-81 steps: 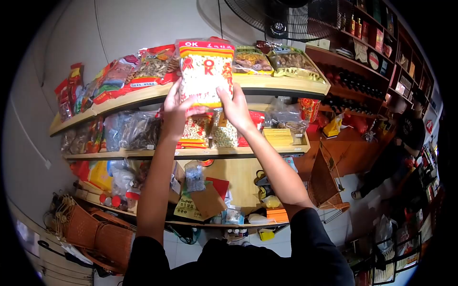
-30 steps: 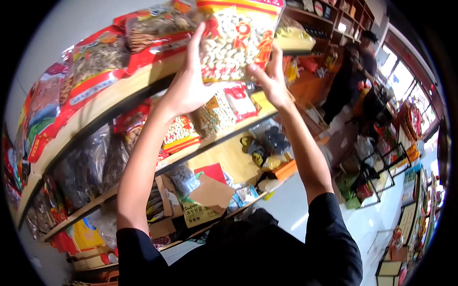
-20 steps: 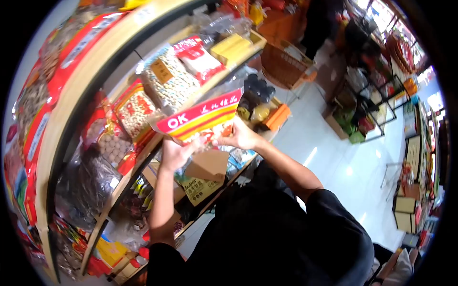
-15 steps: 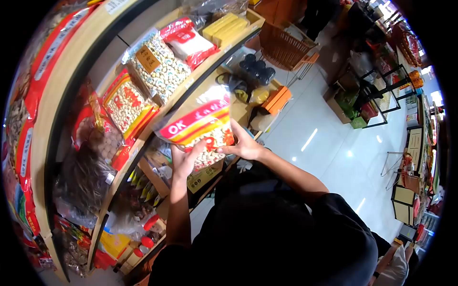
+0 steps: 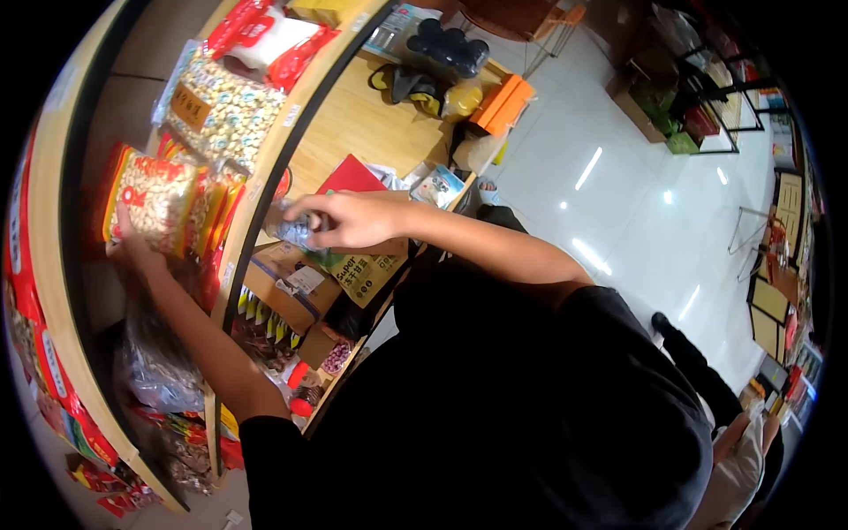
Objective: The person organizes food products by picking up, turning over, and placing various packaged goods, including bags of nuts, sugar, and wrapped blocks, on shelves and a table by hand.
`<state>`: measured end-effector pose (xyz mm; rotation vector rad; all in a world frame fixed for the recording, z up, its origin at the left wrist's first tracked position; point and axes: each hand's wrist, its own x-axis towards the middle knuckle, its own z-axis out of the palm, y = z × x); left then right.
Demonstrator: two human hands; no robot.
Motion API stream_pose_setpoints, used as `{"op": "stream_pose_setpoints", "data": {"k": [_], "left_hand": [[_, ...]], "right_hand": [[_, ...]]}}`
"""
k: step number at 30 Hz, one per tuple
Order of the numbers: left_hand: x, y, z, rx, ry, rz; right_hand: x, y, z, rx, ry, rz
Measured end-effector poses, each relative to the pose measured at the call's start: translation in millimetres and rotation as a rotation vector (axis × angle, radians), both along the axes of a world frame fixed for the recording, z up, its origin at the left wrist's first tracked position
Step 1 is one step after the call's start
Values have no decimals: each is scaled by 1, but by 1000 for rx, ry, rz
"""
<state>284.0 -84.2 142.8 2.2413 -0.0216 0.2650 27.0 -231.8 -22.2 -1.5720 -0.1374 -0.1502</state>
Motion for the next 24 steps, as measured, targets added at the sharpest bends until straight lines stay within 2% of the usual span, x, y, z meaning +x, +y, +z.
{"op": "stream_pose_setpoints", "data": {"k": [1, 2, 3, 4, 5, 6, 9, 10, 12, 13, 15, 16, 18, 20, 22, 24], "left_hand": [[13, -1, 0, 351, -119, 148], [47, 12, -8, 362, -115, 124], [94, 34, -23, 489, -133, -10], [109, 38, -28, 557, -139, -95], [123, 41, -34, 619, -148, -182], [123, 39, -36, 633, -187, -182], [121, 41, -39, 653, -298, -181], [122, 43, -41, 653, -335, -179], [122, 51, -50, 701, -361, -180], [109, 47, -53, 728, -372, -166], [73, 42, -57, 752, -361, -153], [57, 39, -58, 751, -353, -155], [12, 29, -53, 791, -479, -315], [-13, 23, -65, 672, -535, -495], [-46, 9, -81, 732, -701, -429], [-43, 12, -97, 677, -729, -375]], "right_hand": [[-11, -2, -16, -81, 26, -18], [-25, -8, -31, -99, 90, -33], [-44, -16, -46, -118, 155, -52], [-65, -24, -61, -89, 287, -50], [-88, -28, -79, -43, 386, -159], [-111, -33, -95, -133, 470, -244], [-185, -47, -151, -168, 677, -430], [-209, -47, -157, -256, 702, -555], [-247, -47, -164, -266, 843, -711], [-261, -44, -165, -262, 861, -727], [-279, -40, -166, -172, 952, -940], [-282, -38, -171, -177, 958, -939], [-282, -37, -186, -52, 931, -964], [-273, -49, -191, -115, 940, -897], [-261, -63, -197, -179, 946, -805], [-244, -80, -207, -243, 897, -672]]}}
